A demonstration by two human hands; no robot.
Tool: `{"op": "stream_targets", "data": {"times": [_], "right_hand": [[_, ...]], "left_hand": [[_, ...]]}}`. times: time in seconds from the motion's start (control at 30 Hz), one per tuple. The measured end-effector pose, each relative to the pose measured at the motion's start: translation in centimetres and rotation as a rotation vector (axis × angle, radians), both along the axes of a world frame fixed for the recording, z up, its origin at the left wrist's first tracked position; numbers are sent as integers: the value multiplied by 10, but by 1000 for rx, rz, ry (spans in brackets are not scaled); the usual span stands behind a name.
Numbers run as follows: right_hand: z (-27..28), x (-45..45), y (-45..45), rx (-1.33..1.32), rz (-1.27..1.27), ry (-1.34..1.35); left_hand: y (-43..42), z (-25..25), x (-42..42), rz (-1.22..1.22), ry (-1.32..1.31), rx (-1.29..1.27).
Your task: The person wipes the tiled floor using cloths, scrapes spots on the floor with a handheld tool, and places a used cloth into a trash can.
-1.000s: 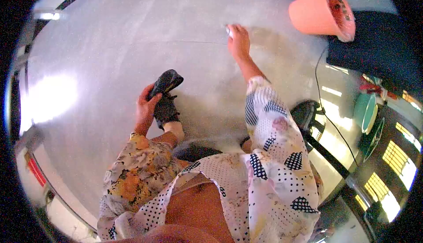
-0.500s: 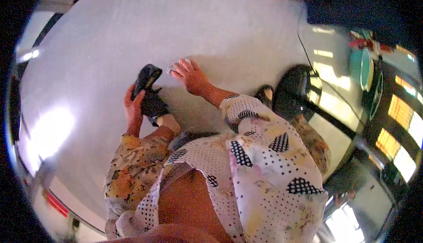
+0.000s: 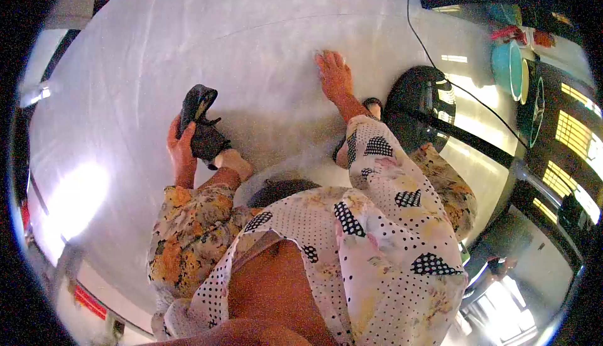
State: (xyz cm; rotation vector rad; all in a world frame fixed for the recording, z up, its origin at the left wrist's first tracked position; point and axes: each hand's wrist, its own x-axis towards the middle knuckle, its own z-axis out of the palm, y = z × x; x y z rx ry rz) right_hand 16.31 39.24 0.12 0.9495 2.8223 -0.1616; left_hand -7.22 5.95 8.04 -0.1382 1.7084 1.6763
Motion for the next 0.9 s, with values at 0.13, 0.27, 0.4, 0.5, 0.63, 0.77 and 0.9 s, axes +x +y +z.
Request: {"op": "stream_targets", "data": {"times": [0.13,0.27,0.4,0.5,0.63,0.77,0.9], "right_hand": [[-19,-3,6,-34,-52,185],[1,-24,-33,-130,14,439],[9,-26,-123,-361,244,268],[-2,-6,-182,-422,482,216],[0,-19,-215,-375,707,167],[-25,-49,-203,-381,796,252],[-34,-74,-200,-316,752,329]], "left_hand": [[5,5,-3,-50,23,-29],[16,22,-3,-47,34,-55],[2,7,2,49,-39,-13],[8,13,1,66,-3,-42],[3,21,0,65,23,-56],[-3,10,-1,102,21,-21],[-4,4,-3,104,58,-35]]}}
